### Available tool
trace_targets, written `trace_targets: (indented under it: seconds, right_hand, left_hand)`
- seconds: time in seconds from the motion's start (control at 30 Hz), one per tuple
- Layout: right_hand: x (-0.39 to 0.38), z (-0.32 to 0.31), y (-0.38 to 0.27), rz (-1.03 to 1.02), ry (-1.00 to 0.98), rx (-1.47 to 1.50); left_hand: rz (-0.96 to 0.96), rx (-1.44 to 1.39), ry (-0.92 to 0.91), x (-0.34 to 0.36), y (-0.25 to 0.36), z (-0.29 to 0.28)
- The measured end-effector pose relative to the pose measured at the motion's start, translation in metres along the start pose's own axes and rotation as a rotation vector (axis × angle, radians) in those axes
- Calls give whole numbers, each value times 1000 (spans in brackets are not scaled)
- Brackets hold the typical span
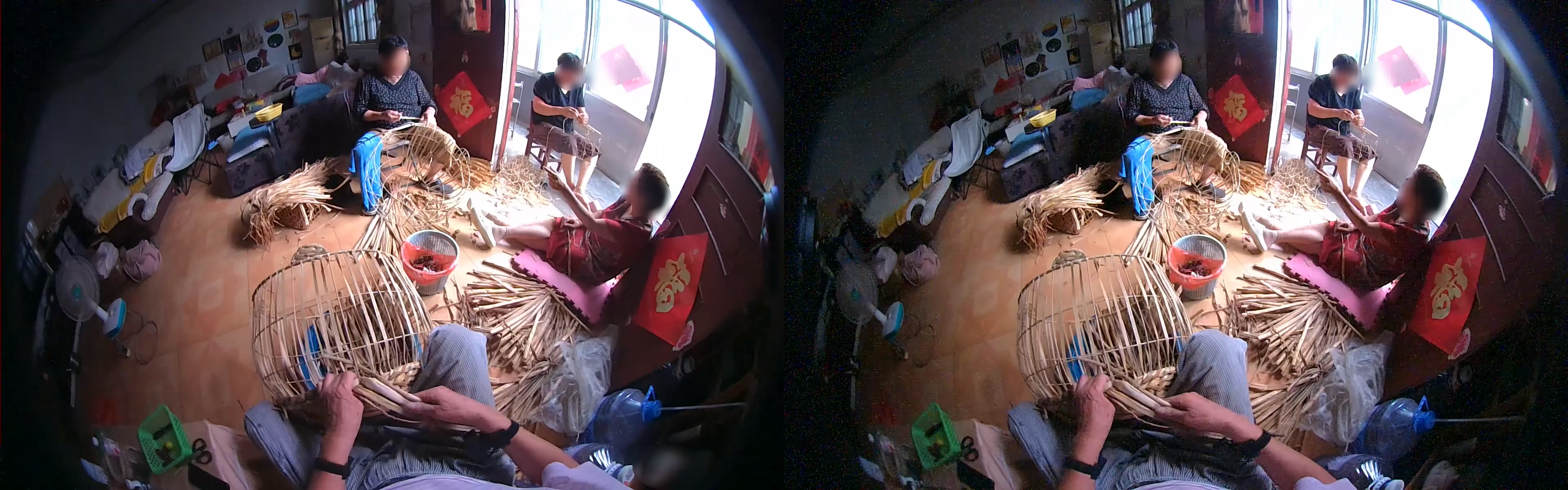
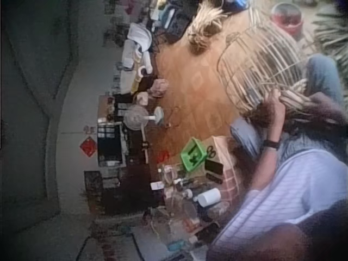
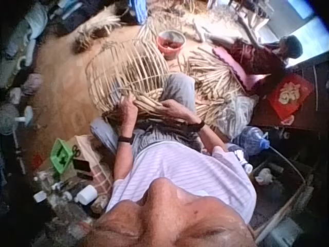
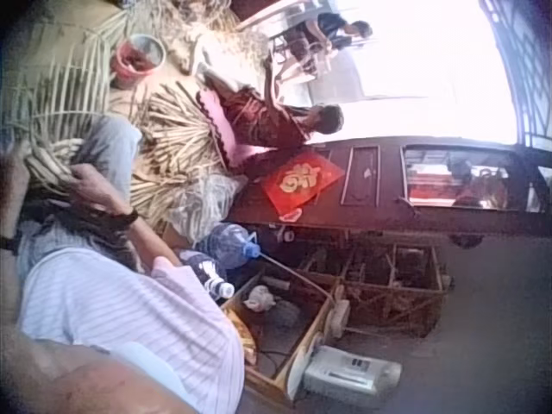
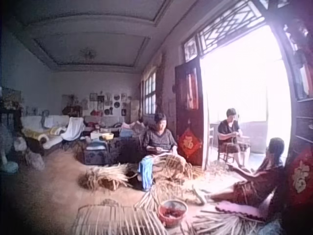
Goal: The person is weaving a wicker basket using bamboo or wicker strips.
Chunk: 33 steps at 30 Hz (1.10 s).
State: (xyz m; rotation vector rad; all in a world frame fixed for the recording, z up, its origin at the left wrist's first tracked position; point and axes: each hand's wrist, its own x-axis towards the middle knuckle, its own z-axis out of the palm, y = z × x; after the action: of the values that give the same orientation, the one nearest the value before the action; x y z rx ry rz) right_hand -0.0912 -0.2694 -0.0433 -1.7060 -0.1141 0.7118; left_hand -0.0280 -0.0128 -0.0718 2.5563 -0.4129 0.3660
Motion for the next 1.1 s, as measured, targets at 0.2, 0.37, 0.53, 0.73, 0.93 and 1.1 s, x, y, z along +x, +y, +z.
trace_targets:
  seconds: [0.2, 0.37, 0.53, 0.73, 0.93, 1.1]
  right_hand:
    - [-35, -46, 38, -538, 252, 859]
    - [-64, -98, 97, -308, 768, 839]
    - [-78, -138, 146, 208, 1153, -1088]
    - [-2, -137, 66, -49, 1034, -955]
    - [97, -134, 70, -193, 988, -973]
    - [126, -116, 65, -254, 1083, -1008]
  left_hand:
    - [11, 2, -9, -2, -12, 6]
    - [119, 53, -75, 0, 2, -11]
    - [245, 10, -126, -5, 1, -18]
    - [252, -239, 99, -21, -32, -48]
    - [-264, -33, 319, -38, -148, -85]
    - [-396, 177, -63, -50, -315, -56]
